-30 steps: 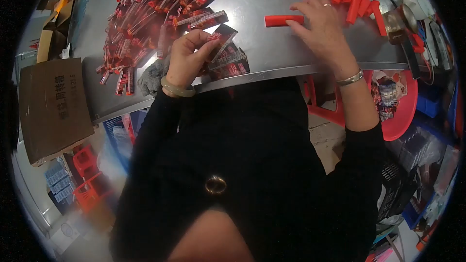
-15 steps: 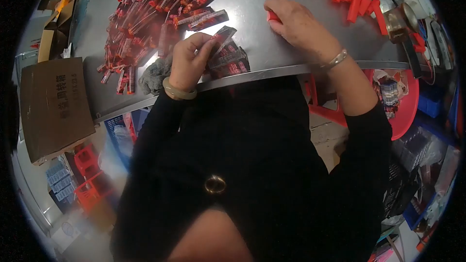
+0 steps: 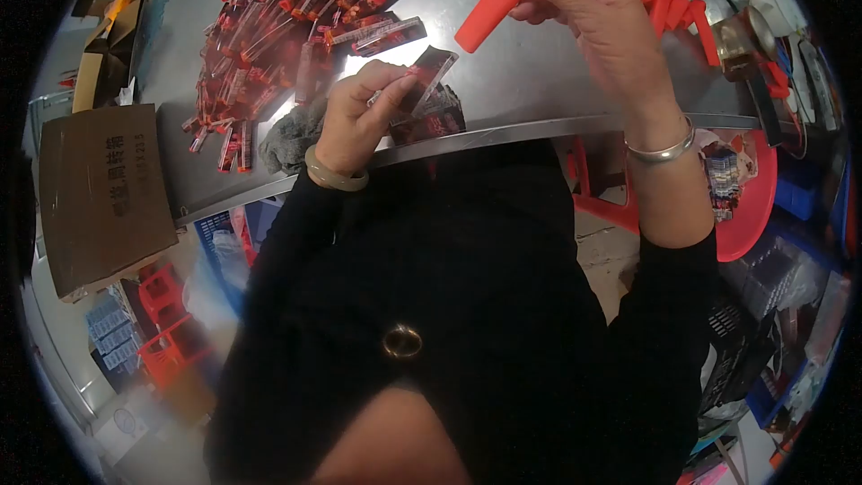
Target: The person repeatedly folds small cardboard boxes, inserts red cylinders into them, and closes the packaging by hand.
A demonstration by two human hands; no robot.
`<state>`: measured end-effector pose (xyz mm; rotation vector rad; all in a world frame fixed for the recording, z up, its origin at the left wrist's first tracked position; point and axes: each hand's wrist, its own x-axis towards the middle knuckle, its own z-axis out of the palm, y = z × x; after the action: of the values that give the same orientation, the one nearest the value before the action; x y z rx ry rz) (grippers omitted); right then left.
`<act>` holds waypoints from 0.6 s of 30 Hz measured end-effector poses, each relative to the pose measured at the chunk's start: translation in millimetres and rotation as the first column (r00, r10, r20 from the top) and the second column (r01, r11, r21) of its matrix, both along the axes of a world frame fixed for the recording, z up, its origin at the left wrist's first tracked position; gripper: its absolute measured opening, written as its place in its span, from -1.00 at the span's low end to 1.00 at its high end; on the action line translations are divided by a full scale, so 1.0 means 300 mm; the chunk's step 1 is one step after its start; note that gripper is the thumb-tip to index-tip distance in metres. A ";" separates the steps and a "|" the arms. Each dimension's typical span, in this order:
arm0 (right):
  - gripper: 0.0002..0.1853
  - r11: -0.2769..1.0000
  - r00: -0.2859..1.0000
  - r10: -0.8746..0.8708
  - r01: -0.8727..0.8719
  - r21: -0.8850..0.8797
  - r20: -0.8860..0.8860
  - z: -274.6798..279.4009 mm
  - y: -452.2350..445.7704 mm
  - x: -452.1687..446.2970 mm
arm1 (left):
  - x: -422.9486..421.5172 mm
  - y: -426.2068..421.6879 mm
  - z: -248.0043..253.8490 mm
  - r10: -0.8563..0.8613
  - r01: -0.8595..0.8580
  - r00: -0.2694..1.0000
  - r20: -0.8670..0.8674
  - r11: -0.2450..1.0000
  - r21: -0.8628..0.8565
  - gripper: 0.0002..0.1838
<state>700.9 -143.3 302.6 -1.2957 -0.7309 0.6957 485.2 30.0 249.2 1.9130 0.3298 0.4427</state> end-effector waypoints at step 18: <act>-0.72 1.000 1.000 -0.017 0.017 -0.024 -0.015 -0.114 -0.005 -0.003 | 0.016 -0.011 0.003 0.118 -0.110 0.993 -0.002 0.922 -0.372 -0.96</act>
<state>700.0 -144.7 268.5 -1.3157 -0.7001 0.7017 490.0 26.6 250.0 1.5229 0.4783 0.4418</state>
